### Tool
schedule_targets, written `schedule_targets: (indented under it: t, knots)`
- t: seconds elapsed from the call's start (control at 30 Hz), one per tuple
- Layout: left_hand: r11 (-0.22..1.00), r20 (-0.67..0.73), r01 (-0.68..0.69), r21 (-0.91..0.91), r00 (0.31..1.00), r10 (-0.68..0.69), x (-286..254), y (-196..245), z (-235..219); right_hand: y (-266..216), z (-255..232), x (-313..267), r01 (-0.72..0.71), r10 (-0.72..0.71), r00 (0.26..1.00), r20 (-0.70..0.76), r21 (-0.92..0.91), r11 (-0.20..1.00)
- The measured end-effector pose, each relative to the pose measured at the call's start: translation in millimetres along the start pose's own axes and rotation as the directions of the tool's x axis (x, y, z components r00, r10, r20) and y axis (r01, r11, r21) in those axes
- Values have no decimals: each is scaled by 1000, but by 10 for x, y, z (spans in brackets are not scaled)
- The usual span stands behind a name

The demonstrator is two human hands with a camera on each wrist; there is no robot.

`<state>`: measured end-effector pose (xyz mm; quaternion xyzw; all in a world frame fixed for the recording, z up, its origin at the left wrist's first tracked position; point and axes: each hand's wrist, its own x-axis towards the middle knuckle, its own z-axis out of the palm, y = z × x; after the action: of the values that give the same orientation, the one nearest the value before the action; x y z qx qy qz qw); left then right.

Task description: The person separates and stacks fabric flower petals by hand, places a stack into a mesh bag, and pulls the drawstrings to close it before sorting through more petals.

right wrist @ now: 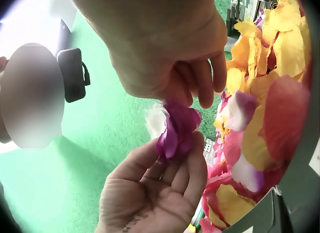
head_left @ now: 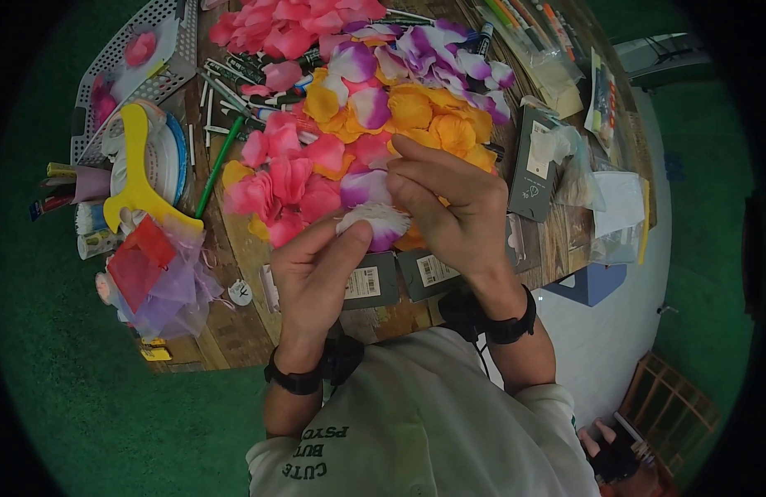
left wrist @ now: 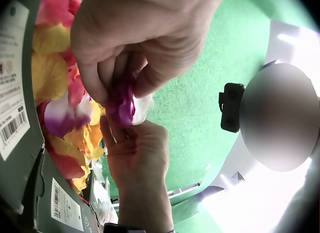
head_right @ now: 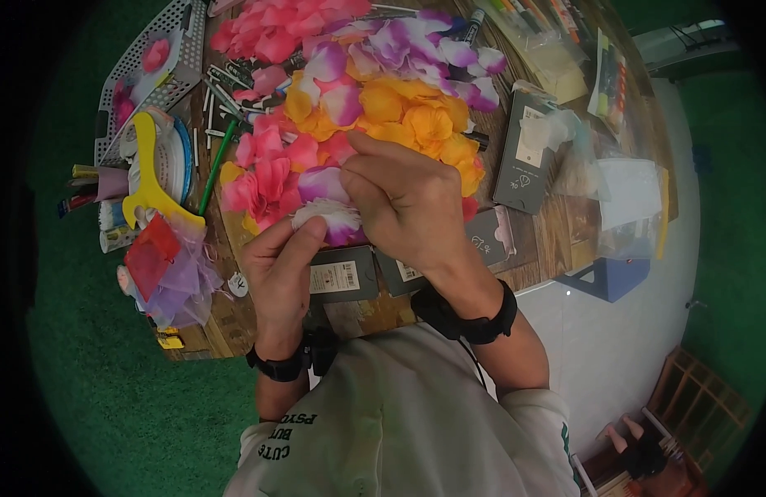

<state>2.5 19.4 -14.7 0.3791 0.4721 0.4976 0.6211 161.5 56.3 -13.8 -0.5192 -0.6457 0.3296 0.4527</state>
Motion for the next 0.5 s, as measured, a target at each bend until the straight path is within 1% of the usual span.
schedule_targets:
  t: [0.03, 0.07, 0.13, 0.17, 0.23, 0.27, 0.33, 0.37, 0.43, 0.47, 0.5]
  knots:
    - [1000, -7, 6, -23, 1000, -6, 0, 5, 8, -9, -15, 3, -60, 57, 998, 41, 82, 995]
    - [1000, -8, 7, -24, 1000, -7, 0, -3, -4, -13, -29, 12, -61, 57, 997, 43, 81, 995]
    - [1000, -5, 3, -23, 1000, -3, -9, -39, -35, -10, -54, 19, -102, 69, 983, 168, 195, 976]
    - [1000, -5, 6, -23, 1000, -6, -18, -48, -41, 1, -40, 14, -104, 71, 983, 169, 194, 975]
    - [999, 14, -38, 0, 999, 38, -18, -42, -58, 23, 7, 35, -185, 142, 979, 145, 347, 920]
    - [999, 11, -41, 1, 999, 41, -13, -32, -69, 13, 7, 51, -182, 138, 979, 147, 349, 919]
    - [998, 53, -59, 27, 997, 58, -23, -24, -81, -16, -20, 54, -399, 318, 914, 250, 430, 810]
    - [998, 53, -56, 27, 997, 54, -33, -25, -79, -26, -32, 45, -402, 321, 913, 251, 429, 809]
    - [995, 57, -101, 15, 993, 100, -34, -13, -77, -48, -46, 51, -467, 378, 881, 284, 403, 787]
    - [994, 55, -106, 16, 993, 105, -26, -8, -81, -40, -46, 56, -464, 373, 883, 286, 403, 789]
    - [996, 46, -86, 3, 995, 86, -24, -8, -84, -19, -43, 47, -384, 300, 917, 264, 374, 844]
